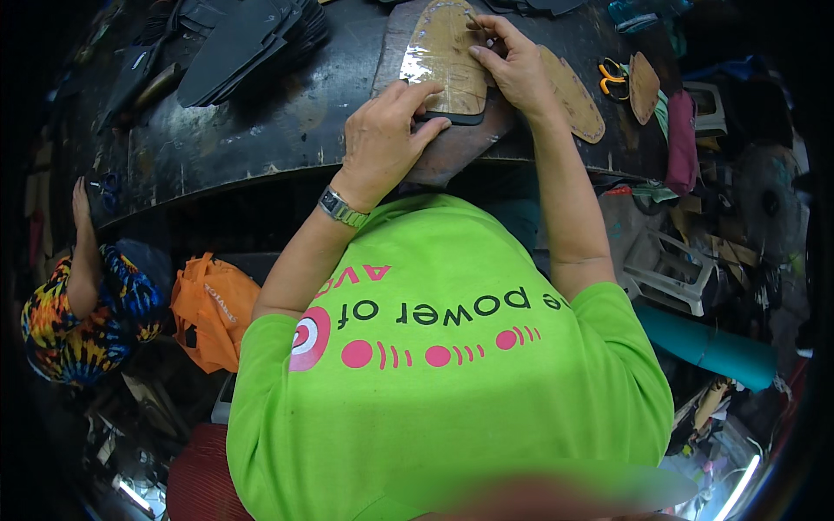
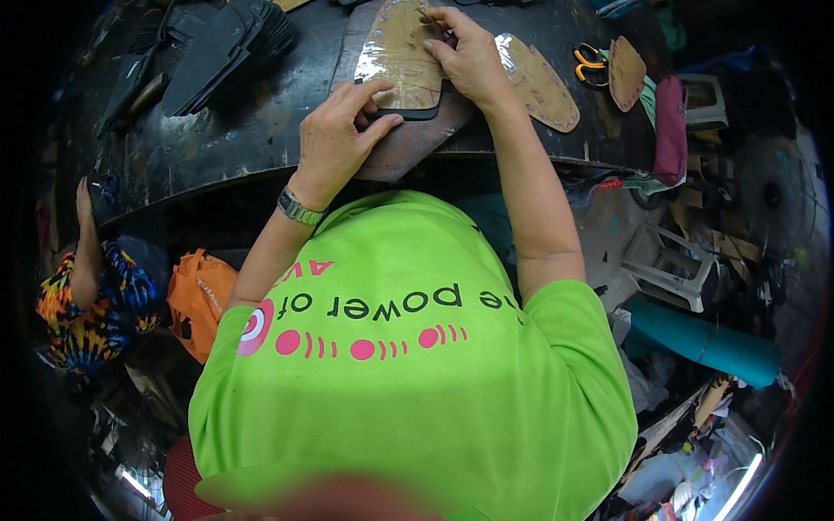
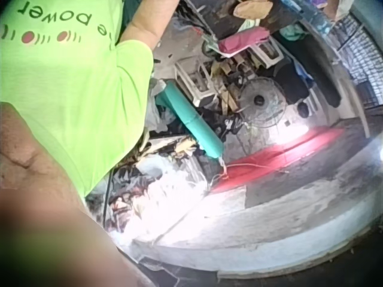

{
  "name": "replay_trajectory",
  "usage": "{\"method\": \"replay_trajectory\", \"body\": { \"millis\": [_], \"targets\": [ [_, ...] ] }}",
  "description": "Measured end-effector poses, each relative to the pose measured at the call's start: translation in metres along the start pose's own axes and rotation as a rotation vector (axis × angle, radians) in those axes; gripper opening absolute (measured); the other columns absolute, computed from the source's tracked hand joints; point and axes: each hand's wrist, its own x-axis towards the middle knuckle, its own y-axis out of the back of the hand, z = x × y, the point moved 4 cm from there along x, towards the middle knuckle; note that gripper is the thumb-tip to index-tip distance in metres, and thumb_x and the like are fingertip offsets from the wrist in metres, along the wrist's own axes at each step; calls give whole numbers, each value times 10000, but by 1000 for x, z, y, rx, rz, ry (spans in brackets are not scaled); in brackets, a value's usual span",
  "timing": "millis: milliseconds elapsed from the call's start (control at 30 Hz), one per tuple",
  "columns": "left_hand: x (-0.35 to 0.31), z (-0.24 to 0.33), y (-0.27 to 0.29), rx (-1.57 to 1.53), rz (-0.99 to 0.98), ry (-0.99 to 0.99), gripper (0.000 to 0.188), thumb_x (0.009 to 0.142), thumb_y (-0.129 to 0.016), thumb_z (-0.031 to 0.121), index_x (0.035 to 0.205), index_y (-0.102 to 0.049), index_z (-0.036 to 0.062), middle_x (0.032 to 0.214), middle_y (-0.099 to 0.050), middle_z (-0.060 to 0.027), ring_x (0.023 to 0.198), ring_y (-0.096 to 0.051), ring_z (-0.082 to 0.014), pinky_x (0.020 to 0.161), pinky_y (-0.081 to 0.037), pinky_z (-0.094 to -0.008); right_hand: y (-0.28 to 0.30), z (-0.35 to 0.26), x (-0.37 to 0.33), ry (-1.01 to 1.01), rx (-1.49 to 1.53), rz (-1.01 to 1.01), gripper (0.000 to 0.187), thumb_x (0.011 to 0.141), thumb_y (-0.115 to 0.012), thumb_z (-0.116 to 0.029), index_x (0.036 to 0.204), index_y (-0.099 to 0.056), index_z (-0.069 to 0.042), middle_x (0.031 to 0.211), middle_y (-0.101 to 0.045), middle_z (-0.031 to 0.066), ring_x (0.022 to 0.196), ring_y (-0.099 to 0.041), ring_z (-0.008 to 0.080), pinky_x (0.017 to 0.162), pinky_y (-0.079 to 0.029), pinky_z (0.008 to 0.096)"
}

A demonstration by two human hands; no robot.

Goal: The person repeatedly places a cardboard template on black shoe insoles and uses a pen to trace the outline. They handle multiple insoles one at a time, aligning the template and marking each piece before moving to the next.

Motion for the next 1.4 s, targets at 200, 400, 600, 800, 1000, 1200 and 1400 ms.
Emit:
{"method": "replay_trajectory", "body": {
  "millis": [200, 400, 600, 800, 1000, 1200, 1400],
  "targets": [
    [0, -9, 12, -114, -17, 31, 381, 812, -805, 106, 1178, -699, 83, 1014, -668, -76, 796, -674, -167, 734, -551, -283, 3, -2, -7, -50, -197, 21, 379, 888, -736, -63, 1251, -635, -27, 1071, -634, 28, 872, -574, 97, 765, -496, 243],
    [-8, -18, 20, 27, 45, 10, 265, 815, -785, 155, 1065, -728, 88, 1069, -665, -71, 1020, -644, -276, 879, -511, -400, -9, -18, -4, 85, -269, 27, 366, 879, -742, -71, 1232, -650, -32, 1049, -616, 22, 839, -549, 109, 764, -486, 246],
    [-10, -18, 20, 121, 88, -43, 268, 807, -798, 199, 1058, -748, 119, 1176, -652, -56, 1086, -616, -269, 914, -473, -401, -4, -16, -8, 92, -132, 30, 442, 859, -765, -51, 1280, -628, -40, 1035, -604, 12, 817, -548, 95, 730, -478, 233],
    [-10, -19, 20, 123, 92, -25, 250, 811, -793, 204, 1048, -759, 133, 1166, -669, -46, 1075, -617, -255, 919, -458, -391, -2, -6, -15, -79, 76, -39, 461, 870, -757, -28, 1307, -612, -39, 1033, -594, -14, 808, -541, 55, 701, -467, 199],
    [-8, -18, 21, 168, 81, -63, 219, 814, -792, 225, 1020, -776, 149, 1136, -698, -32, 1050, -626, -237, 915, -452, -379, -6, -21, -14, 81, -118, 45, 446, 862, -746, -6, 1289, -618, -26, 1011, -598, 13, 807, -553, 75, 701, -469, 219],
    [-5, -22, 25, 166, 51, -53, 224, 818, -803, 219, 1028, -795, 142, 1151, -725, -41, 1036, -661, -231, 911, -477, -373, -11, -38, -27, 57, -376, 147, 417, 847, -742, -41, 1248, -631, -14, 904, -581, 88, 761, -559, 176, 734, -482, 292],
    [-8, -19, 20, 157, 98, -113, 204, 802, -803, 212, 987, -782, 129, 1067, -709, -33, 987, -645, -227, 871, -465, -370, -13, -38, -19, 105, -325, 126, 358, 860, -735, -65, 1205, -649, -20, 960, -630, 102, 813, -591, 198, 767, -490, 297]
  ]
}}
